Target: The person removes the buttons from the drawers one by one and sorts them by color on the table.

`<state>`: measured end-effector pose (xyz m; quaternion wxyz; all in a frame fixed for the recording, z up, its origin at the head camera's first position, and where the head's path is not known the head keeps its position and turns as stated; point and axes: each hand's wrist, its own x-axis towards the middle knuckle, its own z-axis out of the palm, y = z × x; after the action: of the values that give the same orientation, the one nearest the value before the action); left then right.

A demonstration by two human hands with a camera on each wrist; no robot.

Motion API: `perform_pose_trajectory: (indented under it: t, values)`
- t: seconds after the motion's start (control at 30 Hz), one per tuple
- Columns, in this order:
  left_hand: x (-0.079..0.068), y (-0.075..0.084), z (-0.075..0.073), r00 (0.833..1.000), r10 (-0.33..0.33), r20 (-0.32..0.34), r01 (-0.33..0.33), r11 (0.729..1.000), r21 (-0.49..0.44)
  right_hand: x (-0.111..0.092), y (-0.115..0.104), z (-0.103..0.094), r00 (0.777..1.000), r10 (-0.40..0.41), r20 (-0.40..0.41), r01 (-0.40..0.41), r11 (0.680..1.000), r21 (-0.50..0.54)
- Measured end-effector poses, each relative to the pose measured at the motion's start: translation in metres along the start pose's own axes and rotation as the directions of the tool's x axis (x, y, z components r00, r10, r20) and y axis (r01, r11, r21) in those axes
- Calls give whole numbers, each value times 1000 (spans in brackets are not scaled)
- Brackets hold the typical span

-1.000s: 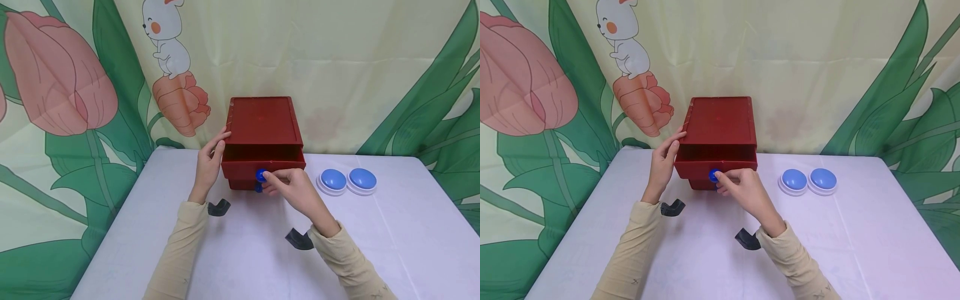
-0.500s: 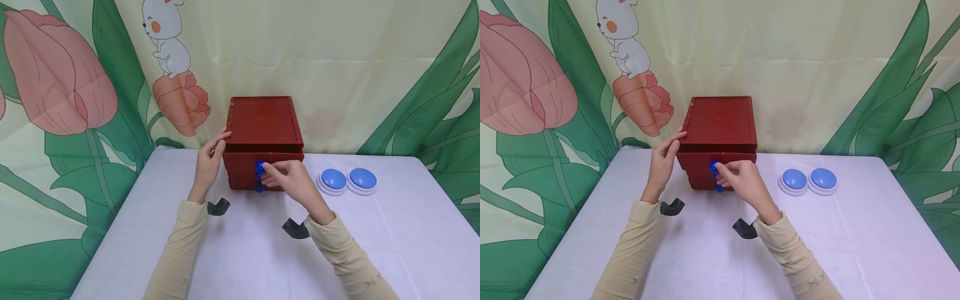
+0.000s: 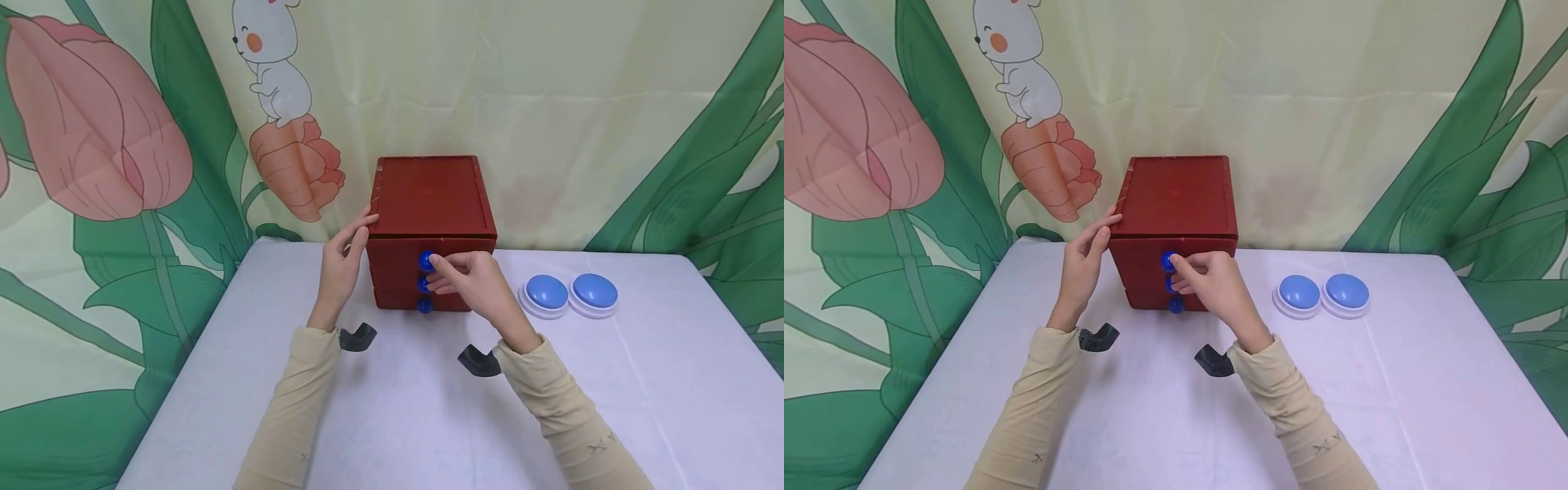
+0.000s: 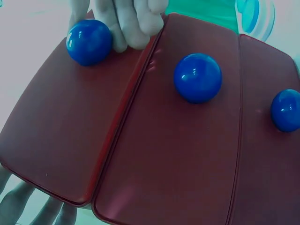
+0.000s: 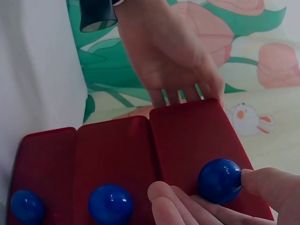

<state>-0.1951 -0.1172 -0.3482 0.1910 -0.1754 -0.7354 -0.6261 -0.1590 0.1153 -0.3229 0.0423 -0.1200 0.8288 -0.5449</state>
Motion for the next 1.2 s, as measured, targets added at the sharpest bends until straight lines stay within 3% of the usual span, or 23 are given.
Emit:
perform_pose_trajectory:
  t: [0.53, 0.97, 1.1, 1.2]
  values:
    - [0, -1, 2, 1000, 5, -22, -6, 999, -32, 8, 2, -2, 1000, 15, -2, -15, 1000, 19]
    - [1, -4, 1, 1000, 4, -21, -5, 999, -33, 0, 7, 0, 999, -9, -30, 9, 1000, -17]
    - [0, 3, 2, 1000, -9, -18, 8, 999, -40, -3, 15, 1, 1000, 11, -23, -11, 1000, -20]
    - [-2, 17, 2, 1000, -19, -11, 18, 999, -33, -4, 21, 2, 999, 21, -25, -21, 1000, -22]
